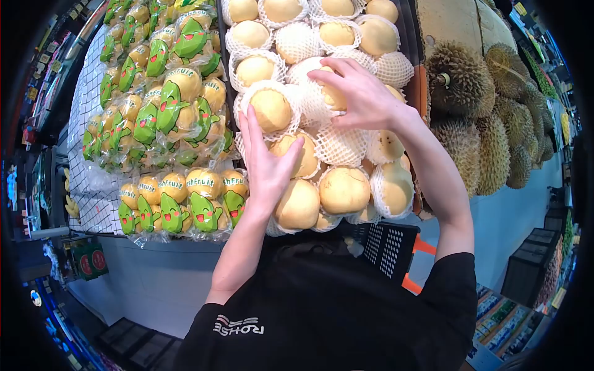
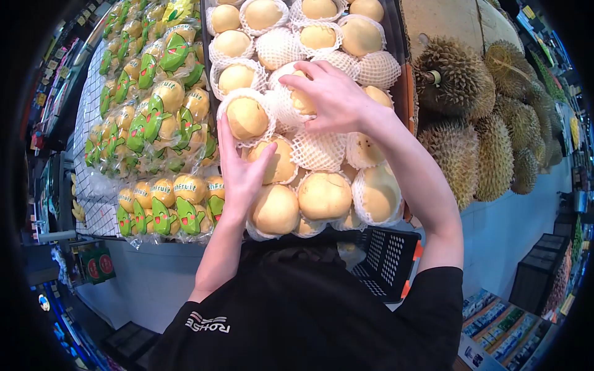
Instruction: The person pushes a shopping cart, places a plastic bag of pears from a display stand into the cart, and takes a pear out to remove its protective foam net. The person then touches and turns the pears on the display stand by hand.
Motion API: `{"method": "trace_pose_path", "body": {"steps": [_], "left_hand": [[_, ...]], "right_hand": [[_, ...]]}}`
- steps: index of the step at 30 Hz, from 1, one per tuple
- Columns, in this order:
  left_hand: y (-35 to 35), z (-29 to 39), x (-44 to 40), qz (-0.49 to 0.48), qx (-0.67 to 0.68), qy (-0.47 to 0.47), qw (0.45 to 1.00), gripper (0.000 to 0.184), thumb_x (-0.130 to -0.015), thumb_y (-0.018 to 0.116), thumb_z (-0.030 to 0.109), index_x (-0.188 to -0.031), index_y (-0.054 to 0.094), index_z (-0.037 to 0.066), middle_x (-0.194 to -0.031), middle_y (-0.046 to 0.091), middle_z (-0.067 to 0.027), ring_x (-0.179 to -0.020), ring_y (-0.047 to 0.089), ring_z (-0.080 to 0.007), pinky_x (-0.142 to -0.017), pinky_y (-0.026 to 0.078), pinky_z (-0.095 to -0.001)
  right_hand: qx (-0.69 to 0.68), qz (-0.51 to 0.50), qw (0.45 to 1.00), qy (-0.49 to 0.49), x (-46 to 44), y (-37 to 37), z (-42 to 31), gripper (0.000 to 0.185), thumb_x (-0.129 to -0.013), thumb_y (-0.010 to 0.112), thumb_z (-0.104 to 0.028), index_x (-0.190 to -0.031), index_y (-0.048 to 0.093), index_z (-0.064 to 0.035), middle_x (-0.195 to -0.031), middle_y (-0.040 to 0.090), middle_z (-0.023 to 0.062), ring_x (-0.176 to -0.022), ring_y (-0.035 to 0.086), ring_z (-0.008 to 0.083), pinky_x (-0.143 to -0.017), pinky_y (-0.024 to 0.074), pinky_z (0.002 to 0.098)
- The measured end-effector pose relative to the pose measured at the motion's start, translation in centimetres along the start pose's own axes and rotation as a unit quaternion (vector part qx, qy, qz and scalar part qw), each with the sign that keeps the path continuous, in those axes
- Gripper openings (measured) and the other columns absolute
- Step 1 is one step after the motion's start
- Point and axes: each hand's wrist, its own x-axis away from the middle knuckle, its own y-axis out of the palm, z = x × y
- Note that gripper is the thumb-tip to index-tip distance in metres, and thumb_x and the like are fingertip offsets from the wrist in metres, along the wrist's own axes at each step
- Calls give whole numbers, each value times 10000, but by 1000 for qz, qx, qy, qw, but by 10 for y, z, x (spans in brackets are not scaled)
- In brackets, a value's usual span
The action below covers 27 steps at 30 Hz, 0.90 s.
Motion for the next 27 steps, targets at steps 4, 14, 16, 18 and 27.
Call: {"method": "trace_pose_path", "body": {"steps": [4,14,16,18,27], "left_hand": [[1,1,-2,4,11,-7,1000,1012,-759,814,246,-1520,195,-2,-1520,223,-344,-1437,228,-443,-1162,236,-455],[5,0,-2,-12,-20,-16,1000,1060,-760,812,268,-1530,136,-4,-1520,168,-360,-1425,218,-473,-1160,230,-475],[4,-3,-8,-14,-9,-17,1000,1069,-759,813,276,-1530,128,-6,-1521,159,-363,-1426,214,-477,-1160,227,-476],[4,-4,-9,-17,3,-20,1000,1078,-758,814,283,-1530,120,-8,-1522,149,-366,-1426,210,-480,-1161,225,-476],[6,-9,-1,-1,-9,-27,1000,1026,-801,774,259,-1532,109,-16,-1551,122,-342,-1449,186,-448,-1170,206,-462]], "right_hand": [[24,-28,999,-19,-7,1,0,864,-624,788,-205,-1412,439,-132,-1425,411,219,-1303,413,398,-1097,367,466],[-5,-46,999,17,-7,7,8,989,-639,840,-237,-1495,349,-163,-1483,358,222,-1353,375,399,-1118,350,460],[-13,-51,998,16,-7,8,10,1015,-635,849,-230,-1506,333,-168,-1495,347,221,-1360,370,399,-1122,346,458],[-82,-23,996,34,-6,13,14,1075,-618,869,-238,-1527,298,-182,-1519,319,223,-1382,348,403,-1135,328,455],[-161,-13,985,54,-7,7,26,1081,-699,838,-428,-1522,255,-39,-1544,298,224,-1435,296,340,-1177,253,411]]}}
